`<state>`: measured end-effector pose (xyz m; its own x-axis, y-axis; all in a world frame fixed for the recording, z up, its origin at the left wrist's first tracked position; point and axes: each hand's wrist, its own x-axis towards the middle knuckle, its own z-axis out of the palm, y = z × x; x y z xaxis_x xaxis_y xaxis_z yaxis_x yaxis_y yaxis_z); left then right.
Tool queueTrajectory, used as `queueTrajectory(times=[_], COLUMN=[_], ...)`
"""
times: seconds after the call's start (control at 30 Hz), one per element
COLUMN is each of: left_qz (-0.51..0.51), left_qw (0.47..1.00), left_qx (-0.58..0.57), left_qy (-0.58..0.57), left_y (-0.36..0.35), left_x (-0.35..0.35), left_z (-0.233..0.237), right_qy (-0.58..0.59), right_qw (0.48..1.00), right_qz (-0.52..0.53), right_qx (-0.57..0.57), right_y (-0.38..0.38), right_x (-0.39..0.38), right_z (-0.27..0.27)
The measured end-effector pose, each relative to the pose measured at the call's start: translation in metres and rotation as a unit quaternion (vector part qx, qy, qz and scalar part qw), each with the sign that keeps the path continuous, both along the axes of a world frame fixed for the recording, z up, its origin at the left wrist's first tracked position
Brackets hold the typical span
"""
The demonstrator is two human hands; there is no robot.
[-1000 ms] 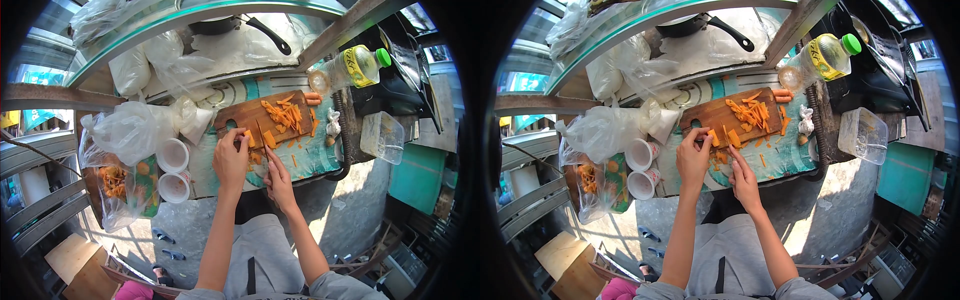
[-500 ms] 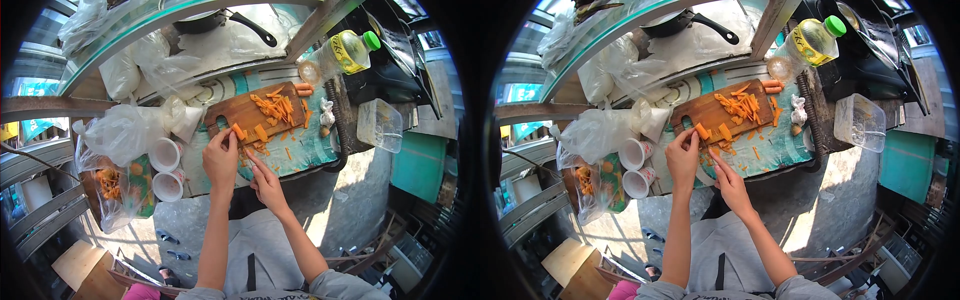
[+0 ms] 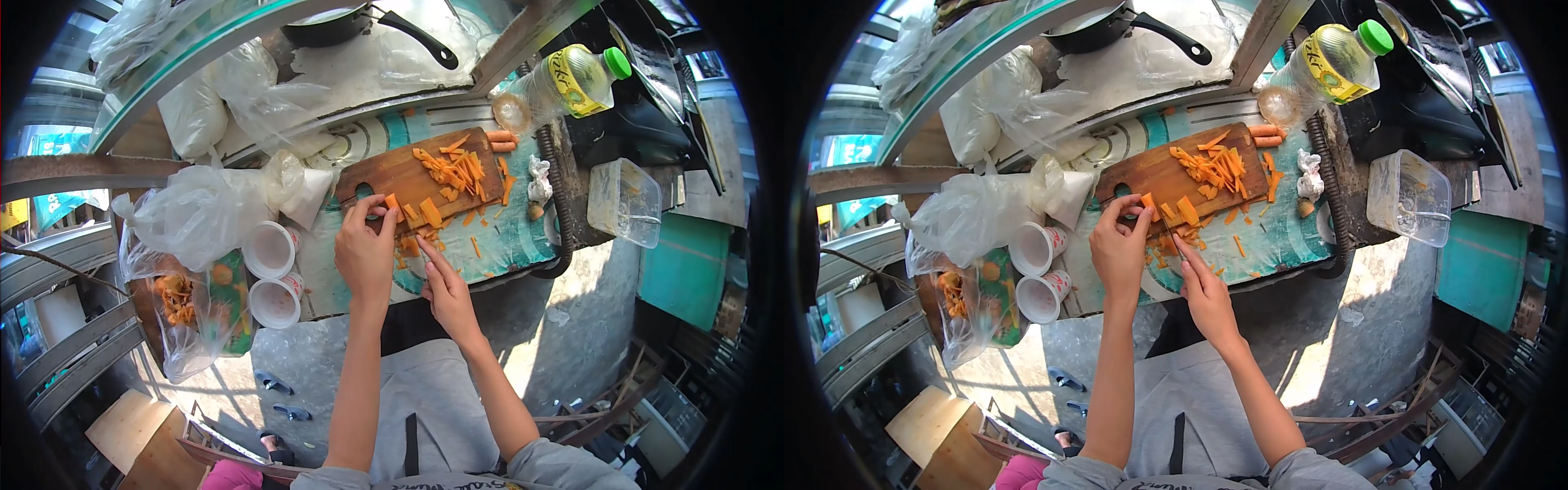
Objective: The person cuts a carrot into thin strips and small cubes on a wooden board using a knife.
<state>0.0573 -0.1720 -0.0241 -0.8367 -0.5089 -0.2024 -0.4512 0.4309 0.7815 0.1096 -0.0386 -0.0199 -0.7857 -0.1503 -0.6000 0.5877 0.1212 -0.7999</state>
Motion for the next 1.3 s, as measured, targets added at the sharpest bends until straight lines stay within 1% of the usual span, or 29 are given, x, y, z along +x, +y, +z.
queueTrajectory(times=[0.13,0.2,0.23,0.3,0.33,0.4,0.53,0.6,0.63,0.7,0.83,0.9,1.03,1.1,1.23,1.3], left_qz=[0.0,-0.013,-0.013,-0.026,-0.025,-0.04,-0.05,-0.055,-0.056,-0.044,-0.043,-0.038,-0.009,0.006,-0.002,-0.004], left_qw=[1.0,1.0,1.0,0.999,0.999,0.999,0.998,0.998,0.998,0.999,0.999,0.998,0.999,1.0,1.0,1.0], left_qx=[-0.003,0.016,0.016,0.027,0.026,0.028,0.013,0.002,0.002,0.002,-0.002,-0.005,0.021,0.021,0.022,0.017], left_qy=[0.008,0.019,0.018,0.014,0.014,-0.014,-0.018,-0.035,-0.035,0.009,0.021,0.04,0.037,0.001,0.006,0.022], left_y=[-0.002,-0.004,-0.005,-0.008,-0.01,-0.013,-0.014,-0.013,-0.013,-0.012,-0.013,-0.014,-0.01,-0.009,-0.006,-0.004], left_x=[-0.005,-0.006,-0.006,-0.007,-0.008,-0.01,-0.011,-0.011,-0.01,-0.009,-0.009,-0.009,-0.011,-0.011,-0.006,-0.004], left_z=[0.002,0.001,0.0,-0.002,-0.002,-0.002,-0.002,-0.001,-0.002,-0.005,-0.006,-0.008,-0.002,-0.001,0.0,-0.002], right_qy=[0.02,0.008,0.007,-0.035,-0.035,-0.049,-0.07,-0.03,-0.031,0.007,0.001,0.016,0.017,-0.006,-0.018,0.017], right_qw=[0.999,0.999,0.999,0.995,0.995,0.995,0.996,0.999,0.999,0.999,0.999,0.999,0.998,0.998,0.998,0.998], right_qz=[0.007,-0.025,-0.024,-0.018,-0.017,-0.015,0.002,0.028,0.027,0.04,0.045,0.044,0.062,0.057,0.047,0.049], right_qx=[0.032,-0.034,-0.034,-0.089,-0.089,-0.085,-0.063,-0.03,-0.03,0.001,0.001,0.024,0.024,0.039,0.024,0.032], right_y=[-0.003,-0.004,-0.004,-0.004,-0.004,-0.003,-0.001,-0.001,-0.001,-0.002,0.004,0.009,0.011,0.012,0.009,0.008], right_x=[-0.001,-0.002,-0.002,-0.002,-0.003,-0.005,-0.007,-0.006,-0.006,-0.008,-0.013,-0.014,-0.012,-0.009,-0.009,-0.009], right_z=[-0.003,-0.002,0.0,0.004,0.006,0.008,0.016,0.011,0.011,0.012,0.015,0.009,0.007,0.007,0.012,0.008])
